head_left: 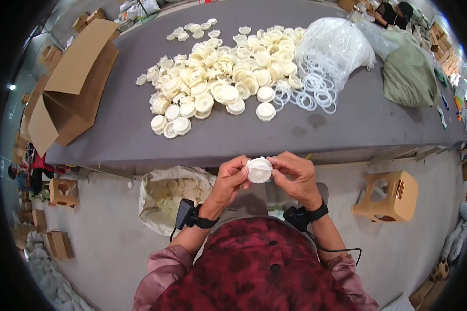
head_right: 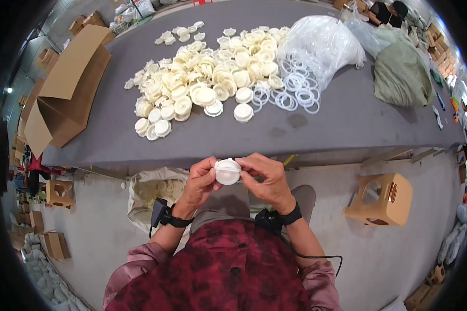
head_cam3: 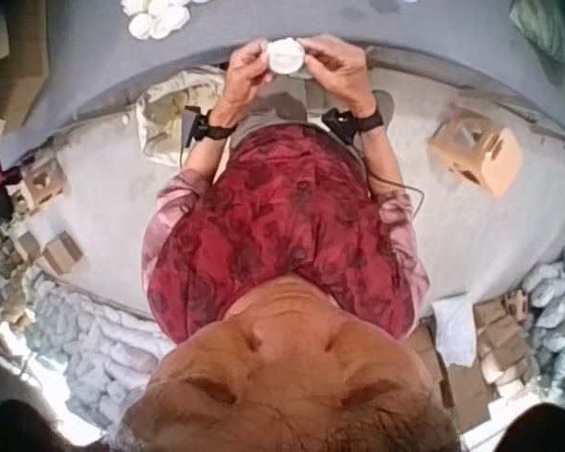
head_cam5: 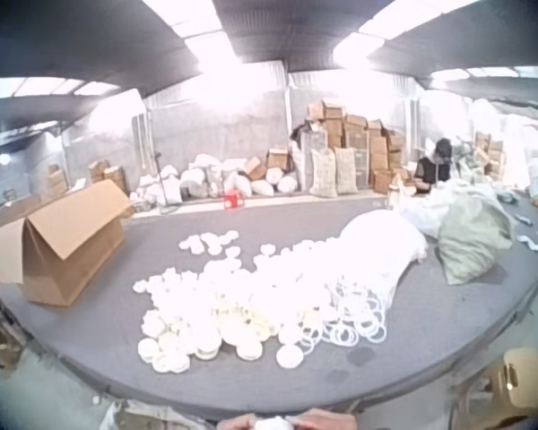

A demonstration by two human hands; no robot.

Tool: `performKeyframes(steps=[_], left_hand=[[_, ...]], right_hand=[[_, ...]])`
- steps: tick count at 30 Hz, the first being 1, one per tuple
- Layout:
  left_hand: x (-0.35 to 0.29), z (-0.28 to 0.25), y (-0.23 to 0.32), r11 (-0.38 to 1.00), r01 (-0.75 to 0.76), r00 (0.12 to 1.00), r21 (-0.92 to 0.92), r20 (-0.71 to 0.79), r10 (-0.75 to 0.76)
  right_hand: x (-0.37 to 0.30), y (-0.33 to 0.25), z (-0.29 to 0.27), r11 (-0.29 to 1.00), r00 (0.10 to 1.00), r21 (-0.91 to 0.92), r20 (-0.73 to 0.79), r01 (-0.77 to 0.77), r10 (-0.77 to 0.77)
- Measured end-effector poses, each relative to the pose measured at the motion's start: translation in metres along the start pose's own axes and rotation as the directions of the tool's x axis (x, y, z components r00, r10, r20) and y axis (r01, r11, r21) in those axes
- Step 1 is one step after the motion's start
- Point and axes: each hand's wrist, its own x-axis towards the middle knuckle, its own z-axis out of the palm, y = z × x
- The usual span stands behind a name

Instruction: Assembling white plastic components by fitting rings onto circular caps.

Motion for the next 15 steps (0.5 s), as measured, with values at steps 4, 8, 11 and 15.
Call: performKeyframes(steps=[4,8,11,15], left_hand=[[-0.002,0.001,0.002,1.0,0.018,0.994,-0.006,0.11,-0.017],[-0.011,0.005,0.004,0.994,0.065,0.99,0.092,0.121,-0.076],[-0.015,0.003,0.005,0.981,0.068,0.989,0.183,0.116,-0.09],[-0.013,0.002,0.012,0.943,0.095,0.99,0.318,0.073,-0.125]], right_hand=[[-0.007,-0.004,-0.002,0.986,0.996,0.143,0.041,-0.09,0.085],[-0.014,-0.009,-0.001,0.981,0.983,0.097,0.088,-0.17,0.161],[-0.015,-0.012,0.0,0.965,0.965,0.079,0.106,-0.249,0.24],[-0.016,-0.012,0.002,0.955,0.956,0.081,0.1,-0.284,0.276]])
